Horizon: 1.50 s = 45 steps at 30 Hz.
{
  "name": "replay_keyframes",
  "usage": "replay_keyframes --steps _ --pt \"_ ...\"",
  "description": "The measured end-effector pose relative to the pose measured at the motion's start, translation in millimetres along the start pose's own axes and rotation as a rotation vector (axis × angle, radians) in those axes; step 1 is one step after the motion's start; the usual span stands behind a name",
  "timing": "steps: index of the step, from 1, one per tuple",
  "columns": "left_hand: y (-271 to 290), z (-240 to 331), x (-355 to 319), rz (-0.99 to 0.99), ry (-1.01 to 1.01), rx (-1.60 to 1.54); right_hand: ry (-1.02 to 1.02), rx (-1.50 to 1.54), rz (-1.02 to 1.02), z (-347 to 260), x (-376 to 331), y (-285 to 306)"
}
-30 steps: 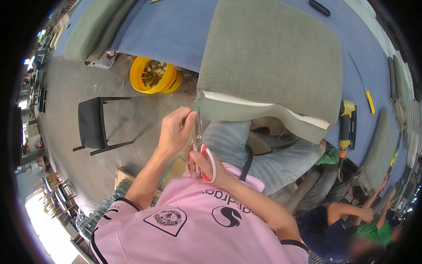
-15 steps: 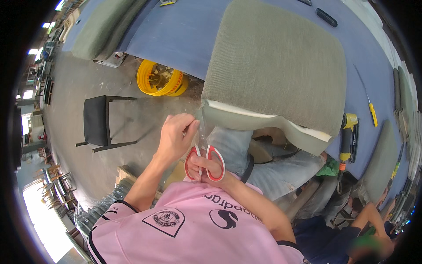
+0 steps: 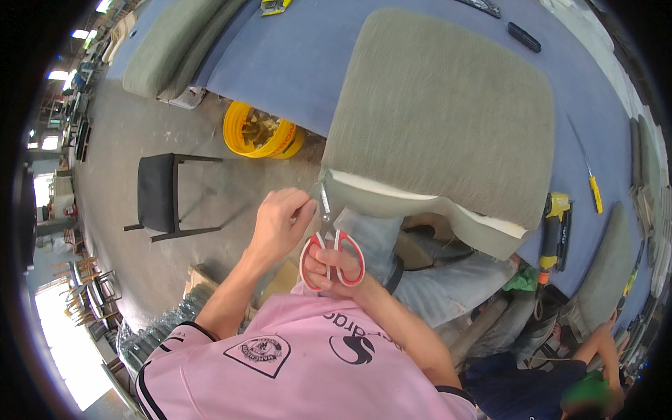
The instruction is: The person staples fabric onto a cushion using a staple gun, then trims excess fabric with scissors. They fold and staple edges, then use a screwdriver to tuck and secure the fabric. The process is repeated on multiple cushions at a workbench.
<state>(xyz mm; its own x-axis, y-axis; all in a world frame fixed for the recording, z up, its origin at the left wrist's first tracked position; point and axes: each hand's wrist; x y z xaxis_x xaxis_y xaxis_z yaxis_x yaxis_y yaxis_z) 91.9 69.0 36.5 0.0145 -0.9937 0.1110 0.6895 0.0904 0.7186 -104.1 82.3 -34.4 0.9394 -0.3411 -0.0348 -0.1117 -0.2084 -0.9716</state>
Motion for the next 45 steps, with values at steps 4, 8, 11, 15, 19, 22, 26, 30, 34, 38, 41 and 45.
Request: replay_keyframes --steps 4,8,11,15,19,22,26,30,34,38,41,45 --pt "-1.7 2.0 -1.3 0.023 0.003 -0.006 0.001 0.027 -0.075 -4.6 1.5 2.6" --pt "-1.7 2.7 0.8 0.066 -0.023 0.064 0.024 0.006 0.010 -0.7 3.7 3.9" --pt "-4.4 -0.2 1.4 0.130 -0.007 0.058 0.030 -0.087 0.040 -2.2 -1.9 14.7" --pt "-3.2 -9.4 6.9 0.135 0.030 0.081 0.003 -0.173 0.127 -15.7 -11.4 10.6" --pt "0.6 -15.8 11.6 0.150 0.063 0.065 -0.128 -0.457 0.154 -24.2 -23.7 2.6" --pt "-2.1 -20.2 21.1 0.229 -0.015 0.015 -0.209 -0.708 0.242 -32.4 -31.3 -11.3" --pt "-22.2 -11.2 36.4 0.256 -0.056 -0.114 -0.075 -0.918 0.397 -32.2 -58.5 10.4" --pt "-39.9 -27.8 34.4 0.239 0.067 -0.219 -0.201 -1.047 0.450 -64.1 -64.8 -3.3" --pt "-29.1 -34.5 32.8 0.269 0.136 -0.260 -0.269 -0.975 0.266 -88.0 -56.1 2.5" --pt "-20.1 -33.3 34.9 0.235 0.153 -0.281 -0.357 -0.974 0.215 -108.1 -34.5 -4.1" --pt "-19.1 -32.9 33.2 0.257 0.084 -0.231 -0.417 -1.043 0.227 -118.8 -22.1 -3.7" --pt "-22.9 -37.9 27.3 0.307 0.032 -0.240 -0.393 -1.133 0.185 -124.6 -16.9 11.3"
Point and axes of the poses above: each hand's wrist, its own x-axis towards the middle knuckle, its own y-axis out of the back of the hand, z = x × y, and after that the axes turned 8 degrees about -x, right-handed
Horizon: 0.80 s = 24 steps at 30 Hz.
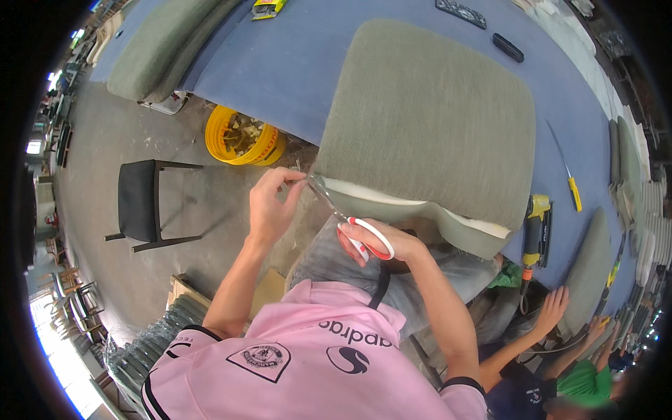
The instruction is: The person staples fabric onto a cushion using a staple gun, then trims excess fabric with scissors. They fold and staple edges, then use a screwdriver to tuck and secure the fabric. The process is repeated on multiple cushions at a workbench.
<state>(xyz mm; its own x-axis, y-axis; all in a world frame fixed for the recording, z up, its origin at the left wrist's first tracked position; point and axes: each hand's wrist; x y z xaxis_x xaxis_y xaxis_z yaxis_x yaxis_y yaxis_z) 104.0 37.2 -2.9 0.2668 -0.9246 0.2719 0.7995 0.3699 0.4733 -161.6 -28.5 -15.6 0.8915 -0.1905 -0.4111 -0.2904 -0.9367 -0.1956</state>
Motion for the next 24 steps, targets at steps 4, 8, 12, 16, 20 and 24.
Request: replay_keyframes --steps 4,8,12,16,20,24 --pt "-3.6 -2.8 -4.8 0.039 -0.082 0.032 -0.070 -0.068 0.013 -1.3 -6.7 12.9" --pt "-6.0 -2.9 -8.0 0.072 -0.102 0.029 -0.127 -0.209 0.062 -13.0 -5.3 25.9" --pt "-7.7 -6.6 -10.0 0.085 -0.083 0.017 -0.235 -0.309 0.132 -20.1 -3.4 31.1" --pt "-10.2 -9.7 -10.0 0.070 -0.108 0.027 -0.266 -0.298 0.192 5.2 0.8 36.1" --pt "-7.4 -5.2 -8.4 0.058 -0.067 0.027 -0.367 -0.317 0.227 3.9 4.9 36.3" --pt "-8.7 -4.5 -7.6 0.058 -0.045 0.011 -0.343 -0.289 0.250 8.1 7.6 43.3"
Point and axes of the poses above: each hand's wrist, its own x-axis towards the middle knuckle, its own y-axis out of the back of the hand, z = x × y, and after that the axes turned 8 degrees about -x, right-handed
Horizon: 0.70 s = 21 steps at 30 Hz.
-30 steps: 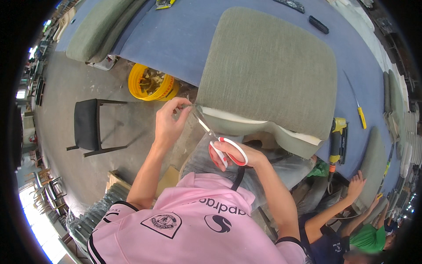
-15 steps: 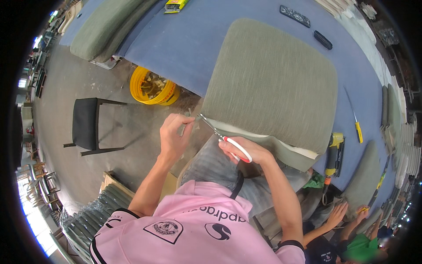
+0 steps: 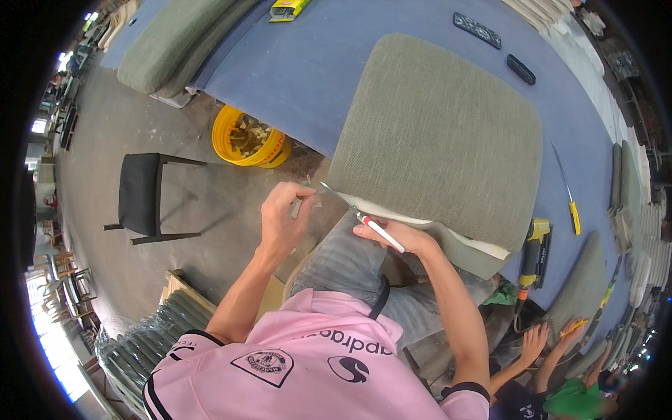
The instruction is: The person staples fabric onto a cushion using a staple gun, then trims excess fabric with scissors. They fold and staple edges, then use a screwdriver to tuck and secure the fabric. The process is repeated on multiple cushions at a workbench.
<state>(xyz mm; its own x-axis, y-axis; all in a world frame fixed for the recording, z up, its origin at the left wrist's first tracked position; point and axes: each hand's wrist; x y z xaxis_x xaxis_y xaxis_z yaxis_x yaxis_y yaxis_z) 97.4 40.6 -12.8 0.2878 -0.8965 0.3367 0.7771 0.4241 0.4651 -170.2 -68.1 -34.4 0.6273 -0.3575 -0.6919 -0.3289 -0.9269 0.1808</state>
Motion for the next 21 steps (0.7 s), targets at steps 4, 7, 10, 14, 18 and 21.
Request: replay_keyframes --steps 4,7,10,14,18,21 --pt "0.6 2.1 -3.8 -0.018 0.030 0.016 0.052 0.065 -0.020 -2.2 4.7 5.8" --pt "-2.0 2.4 -6.0 0.001 0.019 0.000 0.103 0.099 0.022 8.3 17.4 2.6" --pt "-3.6 6.1 -4.1 0.007 -0.001 -0.007 0.134 0.167 0.053 19.3 25.8 -5.7" --pt "-4.1 7.1 -6.1 -0.005 0.044 -0.022 0.151 0.117 0.127 18.1 26.6 -15.8" --pt "1.2 12.7 -7.5 0.005 0.191 -0.111 0.127 0.071 0.108 23.7 22.8 -17.0" --pt "17.5 -7.2 -7.1 0.010 0.330 -0.217 0.202 -0.095 0.118 35.4 6.5 -27.6"
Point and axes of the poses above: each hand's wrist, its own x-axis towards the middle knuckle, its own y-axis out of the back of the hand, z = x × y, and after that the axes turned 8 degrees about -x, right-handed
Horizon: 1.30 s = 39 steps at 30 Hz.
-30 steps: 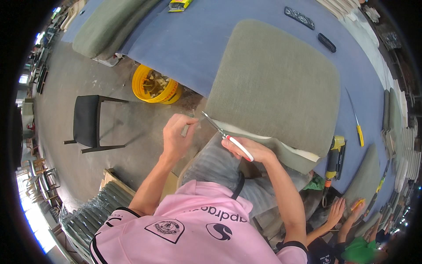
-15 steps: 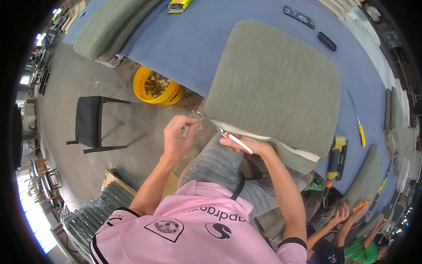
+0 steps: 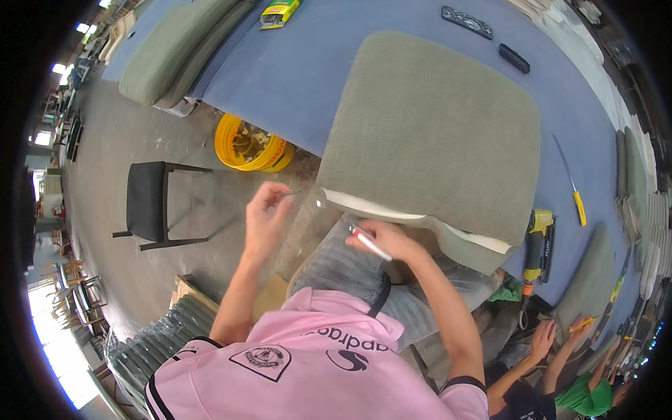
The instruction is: The person staples fabric onto a cushion using a staple gun, then trims excess fabric with scissors. They fold and staple edges, then use a screwdriver to tuck and secure the fabric. The process is repeated on multiple cushions at a workbench.
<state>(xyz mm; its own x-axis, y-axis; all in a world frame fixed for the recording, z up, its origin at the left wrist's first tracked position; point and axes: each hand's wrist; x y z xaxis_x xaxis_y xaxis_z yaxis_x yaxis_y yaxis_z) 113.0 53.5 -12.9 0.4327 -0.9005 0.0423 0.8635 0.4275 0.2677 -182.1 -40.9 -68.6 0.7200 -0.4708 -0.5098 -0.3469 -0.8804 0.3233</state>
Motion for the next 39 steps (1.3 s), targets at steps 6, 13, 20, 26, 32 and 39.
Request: replay_keyframes --steps 6,13,20,26,32,39 --pt "93.6 -101.5 92.6 0.129 -0.048 0.452 0.113 -0.145 0.209 -29.2 -94.2 -14.5" --pt "29.4 -138.4 74.7 -0.350 0.293 0.125 -0.074 -0.030 0.625 -25.4 -212.8 10.8" --pt "-126.5 -17.5 -35.5 -0.682 0.357 -0.498 -0.322 -0.562 1.460 73.4 -299.3 130.5" --pt "-175.4 -59.9 2.2 -0.951 0.615 -0.922 -0.520 -0.456 1.869 127.3 -289.6 165.3" --pt "-146.3 -1.9 13.4 -0.723 0.313 -0.436 0.044 -0.478 1.924 88.4 -233.3 93.5" --pt "-25.1 118.1 104.3 -0.517 -0.716 0.412 0.419 -0.366 1.598 10.3 -218.2 77.2"
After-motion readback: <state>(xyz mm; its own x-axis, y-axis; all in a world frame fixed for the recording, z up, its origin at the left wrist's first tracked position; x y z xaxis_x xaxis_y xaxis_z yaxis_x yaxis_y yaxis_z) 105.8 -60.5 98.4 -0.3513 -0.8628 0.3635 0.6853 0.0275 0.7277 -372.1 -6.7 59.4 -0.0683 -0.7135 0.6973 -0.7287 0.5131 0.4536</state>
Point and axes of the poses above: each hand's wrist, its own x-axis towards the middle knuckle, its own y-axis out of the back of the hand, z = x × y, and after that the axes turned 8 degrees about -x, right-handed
